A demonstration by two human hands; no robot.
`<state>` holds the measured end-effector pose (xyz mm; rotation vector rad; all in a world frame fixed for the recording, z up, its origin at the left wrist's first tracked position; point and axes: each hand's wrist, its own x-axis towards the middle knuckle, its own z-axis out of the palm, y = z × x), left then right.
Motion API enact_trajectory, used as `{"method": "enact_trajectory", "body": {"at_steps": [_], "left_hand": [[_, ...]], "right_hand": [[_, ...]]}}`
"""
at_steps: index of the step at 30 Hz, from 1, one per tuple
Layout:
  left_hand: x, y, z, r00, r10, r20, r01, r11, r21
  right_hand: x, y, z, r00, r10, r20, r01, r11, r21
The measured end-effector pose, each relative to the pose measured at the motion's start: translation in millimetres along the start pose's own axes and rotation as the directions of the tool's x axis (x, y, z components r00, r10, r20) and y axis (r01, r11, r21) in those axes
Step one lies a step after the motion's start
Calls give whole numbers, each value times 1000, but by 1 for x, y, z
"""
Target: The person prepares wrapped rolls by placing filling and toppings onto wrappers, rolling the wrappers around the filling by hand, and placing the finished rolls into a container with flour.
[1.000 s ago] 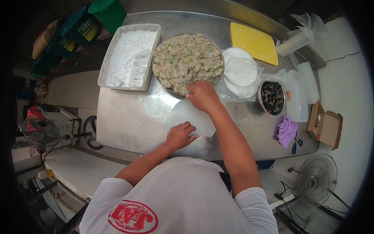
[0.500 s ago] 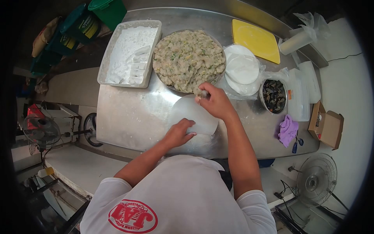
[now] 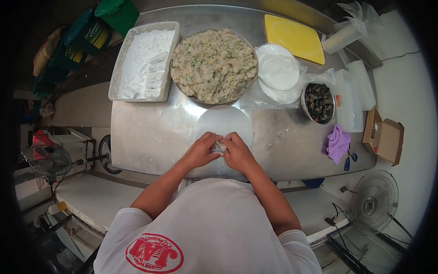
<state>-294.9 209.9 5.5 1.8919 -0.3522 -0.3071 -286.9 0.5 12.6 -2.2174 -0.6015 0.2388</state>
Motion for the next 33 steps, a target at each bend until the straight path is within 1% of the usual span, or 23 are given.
{"method": "enact_trajectory", "body": {"at_steps": [1, 2, 4, 5, 7, 8, 10, 11, 14, 15, 16, 17, 19, 20, 22, 23, 25, 26, 28, 29, 31, 32, 33], "left_hand": [[1, 3, 0, 999, -49, -14, 49, 999, -16], [2, 1, 1, 999, -49, -15, 49, 999, -16], [4, -7, 6, 998, -7, -68, 13, 997, 77], [3, -10, 10, 998, -8, -67, 13, 997, 76], [3, -11, 14, 994, 35, -99, -20, 989, 148], [3, -12, 15, 995, 35, -94, -21, 989, 149], [2, -11, 16, 993, 99, -63, -79, 962, 260], [1, -10, 16, 993, 98, -62, -78, 962, 262], [2, 4, 16, 993, 75, -88, -54, 974, 221], [2, 14, 17, 990, 81, -114, -49, 965, 259], [2, 19, 18, 986, 87, -141, -42, 955, 295], [2, 14, 22, 986, 85, -141, -40, 955, 295], [6, -2, 32, 986, 110, -123, -56, 926, 374], [7, -8, 35, 986, 114, -119, -62, 926, 373], [5, -12, 32, 990, 106, -95, -64, 929, 364], [3, -14, 29, 990, 105, -94, -63, 928, 366], [6, -7, 17, 987, 151, -52, -129, 944, 304], [4, -3, 11, 987, 152, -52, -130, 944, 305], [1, 19, -6, 996, -84, 24, 83, 996, 41], [-1, 13, -5, 996, -87, 24, 86, 995, 41], [-7, -6, 1, 978, -48, -203, 26, 993, -111], [-9, -16, 3, 978, -51, -200, 29, 993, -113], [-8, -22, 3, 988, -43, -146, 39, 999, -35]], "right_hand": [[-1, -2, -4, 998, 55, 9, -55, 996, 63], [-3, -6, -6, 999, 54, 9, -54, 997, 63], [-7, -11, -8, 994, 47, -97, -36, 993, 116], [-9, -8, -6, 994, 49, -97, -37, 993, 116], [-12, 5, 2, 984, -137, -115, 123, 985, -120], [-14, 11, 6, 984, -134, -118, 120, 986, -119], [-12, 17, 8, 980, -177, -88, 160, 973, -169], [-14, 18, 9, 980, -177, -90, 160, 973, -167], [-12, 2, -3, 983, -152, -104, 134, 977, -163], [-13, -8, -6, 984, -50, -171, 52, 999, 5], [-14, -13, -7, 974, 61, -217, -22, 984, 177], [-14, -12, -4, 975, 62, -215, -23, 984, 179], [-16, -5, 0, 980, 53, -193, -38, 996, 82], [-15, -1, 2, 979, 56, -197, -41, 996, 79], [-10, 5, 7, 969, -59, -240, 51, 998, -38], [-9, 7, 8, 969, -58, -242, 51, 998, -36], [-7, 9, 4, 979, -76, -191, 70, 997, -41], [-9, 9, 1, 978, -77, -193, 70, 997, -41], [-11, -1, -7, 980, -71, -188, 77, 997, 23], [-13, -2, -8, 980, -70, -186, 76, 997, 25], [-16, -2, -10, 955, -26, -297, 27, 1000, 0], [-18, 2, -8, 955, -22, -295, 24, 1000, 2], [-18, 7, -6, 964, -15, -264, 11, 1000, -16]]}}
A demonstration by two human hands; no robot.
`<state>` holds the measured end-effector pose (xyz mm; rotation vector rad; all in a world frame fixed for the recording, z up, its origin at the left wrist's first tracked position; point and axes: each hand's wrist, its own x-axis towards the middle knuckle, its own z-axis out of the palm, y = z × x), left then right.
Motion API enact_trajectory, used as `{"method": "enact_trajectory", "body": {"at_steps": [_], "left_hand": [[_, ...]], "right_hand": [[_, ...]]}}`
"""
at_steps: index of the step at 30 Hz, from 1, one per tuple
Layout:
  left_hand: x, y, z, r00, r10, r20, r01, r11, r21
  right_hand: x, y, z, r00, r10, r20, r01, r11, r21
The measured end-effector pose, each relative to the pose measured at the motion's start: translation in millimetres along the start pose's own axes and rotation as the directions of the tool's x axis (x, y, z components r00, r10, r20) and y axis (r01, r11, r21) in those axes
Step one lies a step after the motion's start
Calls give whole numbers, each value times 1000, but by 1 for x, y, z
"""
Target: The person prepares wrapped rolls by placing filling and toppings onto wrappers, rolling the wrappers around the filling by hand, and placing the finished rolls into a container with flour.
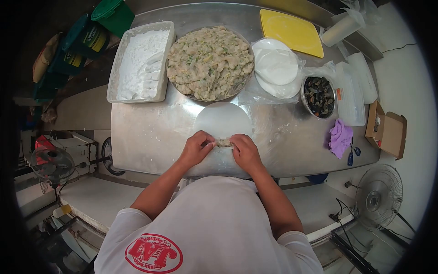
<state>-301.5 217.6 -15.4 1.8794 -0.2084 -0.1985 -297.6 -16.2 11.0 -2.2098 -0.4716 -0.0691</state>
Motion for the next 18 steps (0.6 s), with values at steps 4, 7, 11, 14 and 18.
{"method": "enact_trajectory", "body": {"at_steps": [4, 7, 11, 14, 18], "left_hand": [[10, -7, 5, 979, 202, 42, -206, 965, 165], [8, 26, -1, 995, 45, 87, -55, 993, 109], [6, 11, 12, 956, 286, 66, -293, 915, 276], [4, 3, 19, 962, 261, 83, -273, 887, 373], [4, 4, 16, 954, 295, 48, -291, 879, 378]], "right_hand": [[0, 10, 8, 996, -35, 78, 37, 999, -24], [2, 1, 4, 993, 86, 76, -94, 991, 99], [5, -13, 4, 990, 134, 46, -141, 969, 202], [5, 0, 11, 999, -41, 2, 41, 999, 1], [3, 0, 16, 999, 26, -26, -24, 998, 60]]}}
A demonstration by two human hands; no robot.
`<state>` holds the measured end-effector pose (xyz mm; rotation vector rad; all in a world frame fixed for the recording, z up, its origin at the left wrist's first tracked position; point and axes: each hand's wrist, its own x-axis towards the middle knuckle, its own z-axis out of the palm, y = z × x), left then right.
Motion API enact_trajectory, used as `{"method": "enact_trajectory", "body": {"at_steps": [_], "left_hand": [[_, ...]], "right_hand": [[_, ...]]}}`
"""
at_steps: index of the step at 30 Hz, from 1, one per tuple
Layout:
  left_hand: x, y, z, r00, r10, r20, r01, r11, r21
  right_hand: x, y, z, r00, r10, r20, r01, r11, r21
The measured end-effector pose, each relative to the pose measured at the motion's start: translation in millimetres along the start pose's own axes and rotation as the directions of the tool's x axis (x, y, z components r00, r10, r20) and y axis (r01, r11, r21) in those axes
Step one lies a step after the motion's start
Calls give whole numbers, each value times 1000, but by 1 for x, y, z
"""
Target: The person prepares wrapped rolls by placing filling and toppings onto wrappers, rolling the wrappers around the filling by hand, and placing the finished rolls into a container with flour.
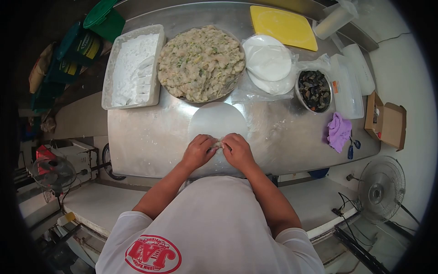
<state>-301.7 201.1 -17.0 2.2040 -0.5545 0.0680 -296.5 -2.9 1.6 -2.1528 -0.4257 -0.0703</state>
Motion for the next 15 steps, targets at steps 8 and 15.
{"method": "enact_trajectory", "body": {"at_steps": [8, 15], "left_hand": [[10, 11, 3, 997, -60, -38, 58, 998, -31], [11, 3, 0, 998, -70, 1, 70, 997, -45]], "right_hand": [[5, -11, -28, 998, 51, 30, -50, 997, -50], [56, 55, -158, 797, 294, -527, -443, 879, -179]]}}
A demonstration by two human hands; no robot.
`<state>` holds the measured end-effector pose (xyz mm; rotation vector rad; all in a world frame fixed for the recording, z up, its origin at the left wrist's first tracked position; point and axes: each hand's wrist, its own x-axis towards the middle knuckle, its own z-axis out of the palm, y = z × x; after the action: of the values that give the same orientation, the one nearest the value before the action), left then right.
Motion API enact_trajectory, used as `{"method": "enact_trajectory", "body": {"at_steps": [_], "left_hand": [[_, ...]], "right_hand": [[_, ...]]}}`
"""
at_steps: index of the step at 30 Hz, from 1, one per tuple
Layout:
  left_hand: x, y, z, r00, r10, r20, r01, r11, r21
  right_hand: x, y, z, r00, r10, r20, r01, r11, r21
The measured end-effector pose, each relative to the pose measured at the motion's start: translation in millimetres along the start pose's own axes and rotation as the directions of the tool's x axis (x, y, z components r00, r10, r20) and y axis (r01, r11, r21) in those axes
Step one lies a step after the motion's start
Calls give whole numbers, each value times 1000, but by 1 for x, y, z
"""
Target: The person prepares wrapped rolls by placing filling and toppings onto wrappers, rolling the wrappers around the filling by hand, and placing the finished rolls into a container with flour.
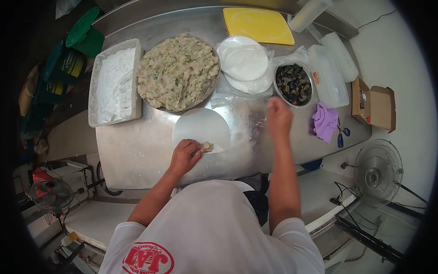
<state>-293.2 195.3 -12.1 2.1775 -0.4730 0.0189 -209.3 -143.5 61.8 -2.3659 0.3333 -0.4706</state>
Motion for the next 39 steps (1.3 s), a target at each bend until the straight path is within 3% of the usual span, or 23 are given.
{"method": "enact_trajectory", "body": {"at_steps": [3, 4, 6, 8, 10, 14, 19, 23, 26, 28, 30, 31, 32, 34, 36, 37, 38, 39], "left_hand": [[1, 5, -5, 1000, 15, 5, -15, 1000, -27], [3, 7, -7, 1000, 20, -9, -20, 999, -50], [3, 7, -10, 1000, 0, 12, 1, 998, -60], [3, 6, -13, 999, -25, 23, 27, 997, -67], [2, 11, -16, 972, -183, 148, 201, 973, -115], [1, 4, -13, 991, -100, 91, 109, 989, -101], [1, 5, -14, 984, -124, 131, 138, 984, -110], [2, 6, -17, 971, -161, 178, 181, 978, -102], [1, 2, -12, 988, -81, 129, 95, 990, -102], [0, 2, -11, 984, -96, 147, 106, 993, -57], [-1, 1, -9, 986, -102, 129, 111, 991, -69], [-1, 1, -9, 988, -99, 119, 109, 991, -81], [0, 3, -9, 988, -100, 117, 110, 991, -81], [1, 9, -11, 965, -215, 151, 237, 959, -155], [0, 5, -9, 978, -173, 121, 189, 972, -143], [-2, 2, -7, 988, -127, 91, 138, 982, -132], [-2, -1, -5, 988, -126, 91, 138, 982, -131], [-2, -3, -3, 995, -67, 73, 74, 992, -101]], "right_hand": [[73, 50, -23, 999, -37, -23, 29, 959, -283], [88, 57, -24, 999, -39, -26, 30, 959, -281], [106, 62, -21, 981, 44, 187, 52, 877, -478], [115, 60, -22, 966, 38, 257, 104, 851, -514], [122, 51, -20, 942, 37, 333, 161, 822, -547], [126, 53, -16, 947, 59, 315, 161, 763, -625], [129, 67, -18, 964, -26, 264, 164, 841, -515], [126, 71, -23, 968, 2, 252, 115, 887, -447], [118, 71, -28, 985, -63, 164, 128, 896, -426], [100, 41, -32, 991, -123, -45, 105, 949, -297], [63, 7, -20, 994, -104, 41, 109, 985, -132], [37, 1, -3, 978, -142, 150, 126, 986, 111], [6, -5, 21, 941, -169, 292, 38, 914, 405], [-56, -40, 49, 803, 6, 596, -256, 907, 335], [-97, -61, 70, 712, -47, 700, -221, 932, 288], [-110, -67, 78, 639, 30, 768, -306, 926, 219], [-120, -67, 85, 640, 29, 768, -306, 926, 220], [-128, -67, 91, 767, -127, 629, -48, 966, 254]]}}
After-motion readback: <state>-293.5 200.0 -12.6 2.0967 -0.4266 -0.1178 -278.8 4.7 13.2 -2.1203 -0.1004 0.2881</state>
